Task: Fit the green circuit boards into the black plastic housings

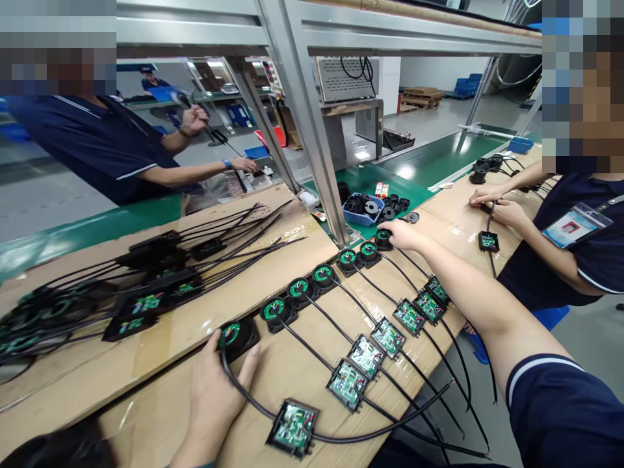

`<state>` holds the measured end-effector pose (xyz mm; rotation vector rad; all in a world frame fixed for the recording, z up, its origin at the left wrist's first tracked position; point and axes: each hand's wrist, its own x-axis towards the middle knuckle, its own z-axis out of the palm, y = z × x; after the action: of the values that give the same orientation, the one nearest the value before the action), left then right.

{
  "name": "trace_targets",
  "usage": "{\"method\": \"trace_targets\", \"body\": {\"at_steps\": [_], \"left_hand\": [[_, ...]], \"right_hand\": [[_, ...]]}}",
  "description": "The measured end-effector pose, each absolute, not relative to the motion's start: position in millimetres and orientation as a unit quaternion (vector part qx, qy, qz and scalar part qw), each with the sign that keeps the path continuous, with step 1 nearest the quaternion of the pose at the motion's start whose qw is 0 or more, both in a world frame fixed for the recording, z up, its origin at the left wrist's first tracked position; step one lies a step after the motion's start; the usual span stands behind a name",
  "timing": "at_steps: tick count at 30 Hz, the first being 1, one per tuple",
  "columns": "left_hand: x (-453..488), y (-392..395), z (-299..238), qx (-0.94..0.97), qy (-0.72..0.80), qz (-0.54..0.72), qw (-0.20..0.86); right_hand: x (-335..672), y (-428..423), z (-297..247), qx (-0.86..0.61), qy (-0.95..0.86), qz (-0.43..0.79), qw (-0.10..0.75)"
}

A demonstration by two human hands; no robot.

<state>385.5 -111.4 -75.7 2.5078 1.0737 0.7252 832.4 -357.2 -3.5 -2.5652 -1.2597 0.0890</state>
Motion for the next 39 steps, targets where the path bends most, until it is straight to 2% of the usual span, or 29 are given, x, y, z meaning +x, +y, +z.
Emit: {"method": "trace_targets", "body": {"at_steps": [13,21,25,31,35,39], "left_hand": [[380,-111,-82,0.863,0.397,0.243,0.196],[379,-110,-86,0.848,0.418,0.237,0.226],[381,-110,-90,0.869,0.365,0.277,0.184],[390,-105,-93,0.891,0.297,0.321,0.120],[394,-101,-92,0.897,0.277,0.332,0.091],[401,-100,-90,0.918,0.227,0.314,0.083]], "right_hand": [[845,-357,-3,-0.883,-0.462,0.047,0.070],[835,-350,-3,-0.888,-0.453,0.031,0.070],[832,-350,5,-0.882,-0.465,0.030,0.072],[765,-325,-3,-0.851,-0.506,-0.033,0.136],[719,-301,-19,-0.834,-0.542,-0.037,0.101],[714,-294,-26,-0.843,-0.529,-0.063,0.069]]}}
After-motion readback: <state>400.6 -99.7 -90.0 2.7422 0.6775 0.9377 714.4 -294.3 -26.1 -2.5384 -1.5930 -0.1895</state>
